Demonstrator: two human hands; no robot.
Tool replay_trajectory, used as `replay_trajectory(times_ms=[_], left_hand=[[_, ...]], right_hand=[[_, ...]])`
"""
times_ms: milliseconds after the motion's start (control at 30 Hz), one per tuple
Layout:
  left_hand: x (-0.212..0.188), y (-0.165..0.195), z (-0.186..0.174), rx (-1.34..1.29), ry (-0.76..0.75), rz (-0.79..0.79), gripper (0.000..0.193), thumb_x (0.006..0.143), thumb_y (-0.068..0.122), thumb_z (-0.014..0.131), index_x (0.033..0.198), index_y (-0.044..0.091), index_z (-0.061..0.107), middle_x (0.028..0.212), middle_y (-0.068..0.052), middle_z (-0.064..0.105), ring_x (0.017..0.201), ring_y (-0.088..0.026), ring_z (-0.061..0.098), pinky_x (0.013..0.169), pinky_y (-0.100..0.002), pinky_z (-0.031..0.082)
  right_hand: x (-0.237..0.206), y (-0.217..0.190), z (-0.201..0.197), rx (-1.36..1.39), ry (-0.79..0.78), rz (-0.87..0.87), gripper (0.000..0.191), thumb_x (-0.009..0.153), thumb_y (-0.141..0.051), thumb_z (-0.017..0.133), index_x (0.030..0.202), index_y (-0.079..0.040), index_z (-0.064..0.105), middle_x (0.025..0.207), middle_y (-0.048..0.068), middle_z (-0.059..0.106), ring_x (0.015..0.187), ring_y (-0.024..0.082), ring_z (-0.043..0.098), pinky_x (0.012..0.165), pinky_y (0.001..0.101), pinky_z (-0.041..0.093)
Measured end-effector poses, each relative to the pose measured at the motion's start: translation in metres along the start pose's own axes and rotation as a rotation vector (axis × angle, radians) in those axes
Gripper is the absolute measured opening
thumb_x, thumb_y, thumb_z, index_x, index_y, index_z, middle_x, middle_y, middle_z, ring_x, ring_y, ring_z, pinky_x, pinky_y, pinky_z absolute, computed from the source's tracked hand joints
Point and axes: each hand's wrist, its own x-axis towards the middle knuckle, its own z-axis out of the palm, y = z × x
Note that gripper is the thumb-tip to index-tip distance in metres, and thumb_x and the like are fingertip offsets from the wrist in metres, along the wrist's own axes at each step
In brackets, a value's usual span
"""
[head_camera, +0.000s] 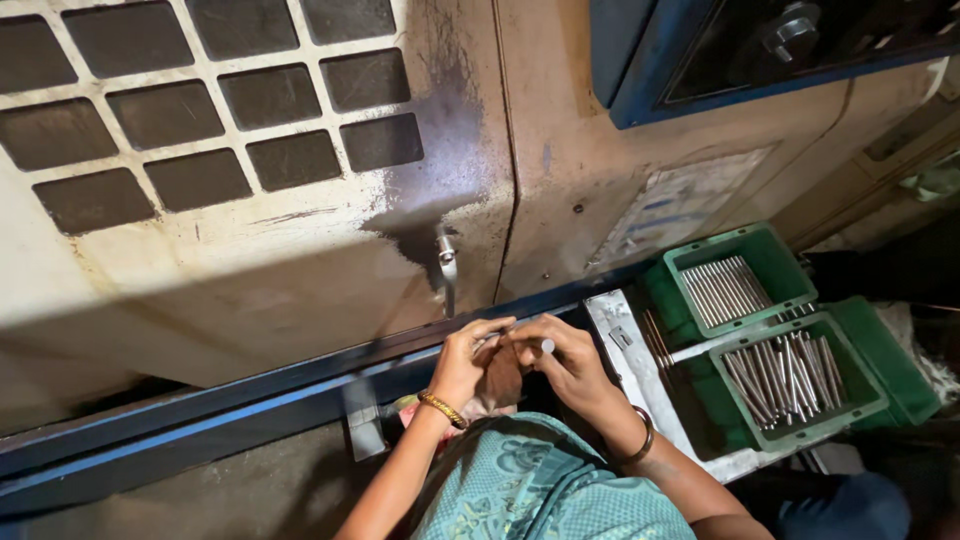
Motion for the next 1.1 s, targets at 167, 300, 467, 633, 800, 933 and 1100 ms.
replay_trajectory(times_ms=[167,300,467,633,800,933,1100], left_hand=[[0.01,0.007,0.005,0.134,0.02,0.003,0.04,0.086,-0.013,0.062,0.119,0.004,0.074,0.11,-0.013,0.074,0.105,-0.023,0.072,0.092,-0.031,0.055],[0.018,0.012,0.017,0.0,0.024,-0.021,0.042,0.084,-0.011,0.06,0.121,0.003,0.072,0.113,-0.013,0.075,0.106,-0.022,0.072,0.092,-0.032,0.057],[0.026,0.042,0.02,0.145,-0.009,-0.252,0.038,0.09,0.007,0.066,0.128,0.008,0.067,0.099,-0.011,0.077,0.087,-0.02,0.074,0.079,-0.032,0.058],[0.025,0.078,0.019,0.181,-0.009,-0.138,0.036,0.095,0.02,0.068,0.129,0.008,0.068,0.085,-0.012,0.076,0.073,-0.021,0.071,0.069,-0.033,0.056],[0.036,0.074,0.042,0.141,-0.005,0.172,0.02,0.099,0.018,0.067,0.111,0.002,0.074,0.099,-0.013,0.078,0.087,-0.02,0.076,0.075,-0.032,0.058],[0.045,0.05,0.056,0.115,-0.05,0.086,0.021,0.101,0.018,0.064,0.11,0.003,0.076,0.095,-0.011,0.079,0.084,-0.017,0.076,0.074,-0.03,0.058],[0.054,0.003,0.073,-0.236,0.119,-0.032,0.022,0.106,0.018,0.059,0.115,0.002,0.071,0.09,-0.002,0.07,0.084,-0.008,0.065,0.075,-0.024,0.052]], right_hand=[[0.009,-0.004,-0.015,-0.131,-0.021,-0.139,0.021,0.095,0.002,0.06,0.115,0.002,0.068,0.105,0.013,0.072,0.09,0.024,0.07,0.081,0.0323,0.056],[0.01,0.006,-0.019,-0.132,-0.008,-0.037,0.028,0.087,0.006,0.062,0.114,0.001,0.068,0.105,0.013,0.073,0.091,0.025,0.072,0.078,0.0318,0.058],[0.009,0.025,-0.028,-0.178,0.003,0.086,0.021,0.091,0.007,0.063,0.11,-0.002,0.067,0.098,0.01,0.07,0.088,0.025,0.073,0.078,0.0325,0.057],[0.008,0.036,-0.044,-0.476,-0.036,0.023,0.018,0.085,-0.001,0.074,0.102,-0.003,0.068,0.09,0.011,0.065,0.083,0.033,0.059,0.072,0.0401,0.048],[0.007,0.045,-0.057,-0.48,-0.095,-0.054,0.033,0.072,-0.002,0.069,0.105,-0.003,0.065,0.102,0.011,0.068,0.091,0.036,0.058,0.078,0.0425,0.048],[-0.004,0.062,-0.071,-0.478,-0.086,-0.029,0.03,0.074,-0.005,0.072,0.103,-0.005,0.065,0.102,0.011,0.069,0.092,0.036,0.058,0.081,0.042,0.047],[-0.033,0.11,-0.094,-0.267,0.081,0.097,0.01,0.099,-0.011,0.064,0.106,-0.004,0.061,0.104,0.011,0.064,0.094,0.026,0.059,0.082,0.0361,0.048]])
